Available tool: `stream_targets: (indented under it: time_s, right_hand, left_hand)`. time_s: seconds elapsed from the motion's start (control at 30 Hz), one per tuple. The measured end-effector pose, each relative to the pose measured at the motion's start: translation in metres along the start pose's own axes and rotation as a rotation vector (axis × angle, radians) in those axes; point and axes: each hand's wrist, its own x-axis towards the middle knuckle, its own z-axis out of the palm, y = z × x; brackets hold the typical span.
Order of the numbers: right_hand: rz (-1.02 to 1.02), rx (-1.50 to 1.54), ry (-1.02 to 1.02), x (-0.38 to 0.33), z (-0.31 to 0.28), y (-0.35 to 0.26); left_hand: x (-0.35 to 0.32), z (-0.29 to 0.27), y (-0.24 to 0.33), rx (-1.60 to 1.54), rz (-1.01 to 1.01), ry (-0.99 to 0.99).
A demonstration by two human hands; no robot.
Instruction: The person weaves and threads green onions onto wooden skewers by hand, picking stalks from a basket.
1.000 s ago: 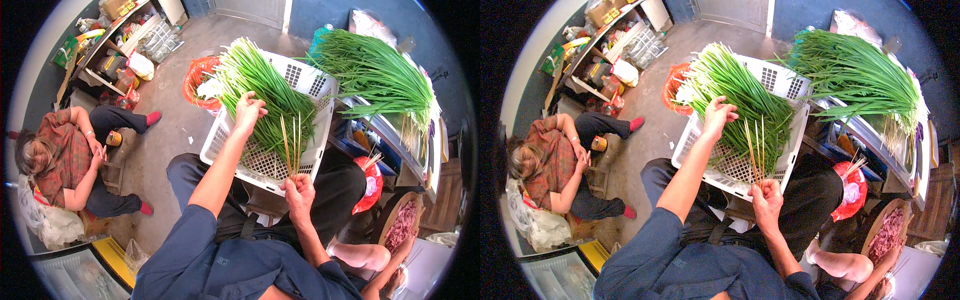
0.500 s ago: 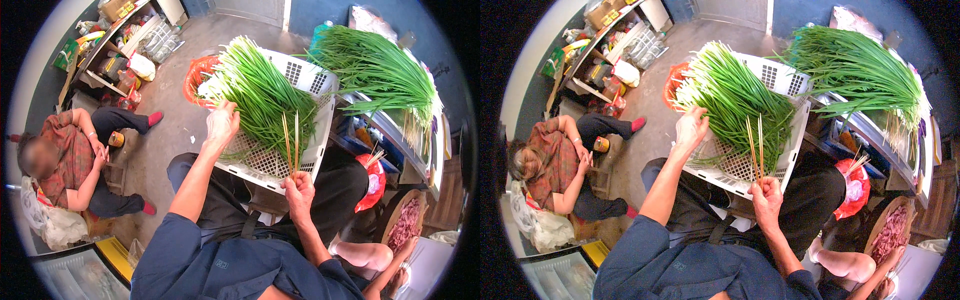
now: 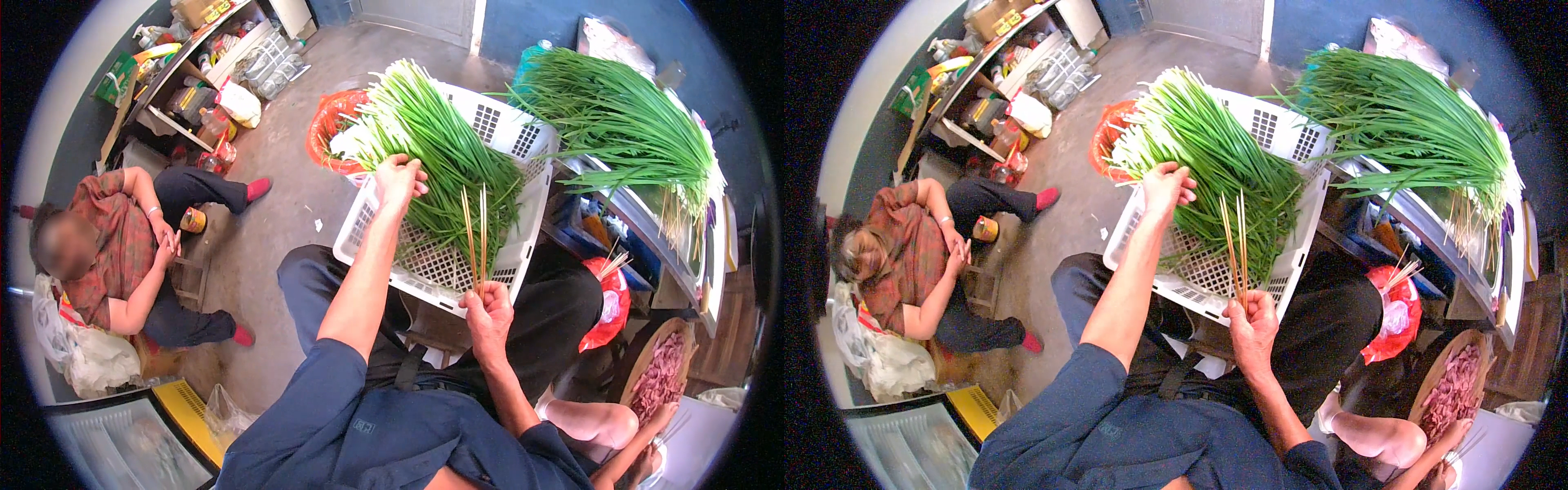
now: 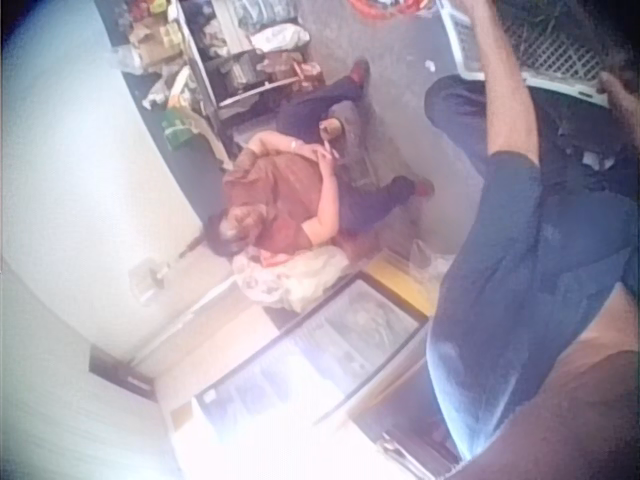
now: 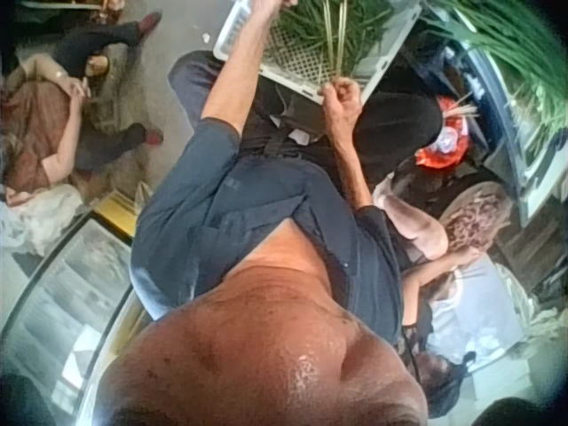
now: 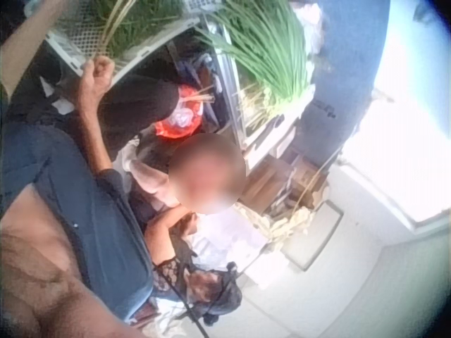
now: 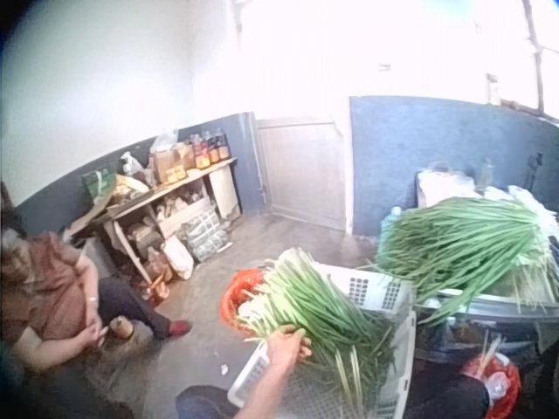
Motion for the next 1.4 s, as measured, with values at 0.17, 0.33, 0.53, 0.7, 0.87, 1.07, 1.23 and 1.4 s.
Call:
stream_targets:
  time_s: [0.17, 0.33, 0.53, 0.7, 0.87, 1.07, 1.23, 1.4]
  right_hand:
    - [0.027, -0.006, -0.01, -0.001, 0.0, 0.0]
    - [0.013, -0.018, -0.004, 0.001, 0.0, 0.002]
    - [0.022, -0.025, -0.018, 0.002, -0.003, 0.007]
    - [0.08, -0.018, -0.106, 0.003, -0.004, -0.003]
    - [0.094, 0.05, -0.107, 0.003, -0.003, -0.007]
    - [0.085, 0.116, -0.118, 0.002, -0.004, -0.002]
    - [0.073, 0.093, -0.142, 0.002, -0.007, -0.001]
    - [0.068, 0.135, -0.116, -0.001, -0.006, -0.013]
  left_hand:
    - [0.006, 0.009, 0.0, 0.015, 0.083, 0.164]
    - [0.014, 0.018, 0.002, 0.009, 0.116, 0.256]
    - [0.009, 0.003, -0.01, 0.218, 0.34, 0.297]
    - [-0.012, -0.014, 0.017, -0.033, 0.542, 0.113]
    - [-0.033, -0.017, 0.085, -0.249, 0.672, -0.056]
    - [-0.057, -0.032, 0.162, -0.283, 0.696, -0.124]
    - [-0.093, -0.041, 0.195, -0.477, 0.583, -0.405]
    - [-0.111, -0.031, 0.149, -0.312, 0.356, -0.435]
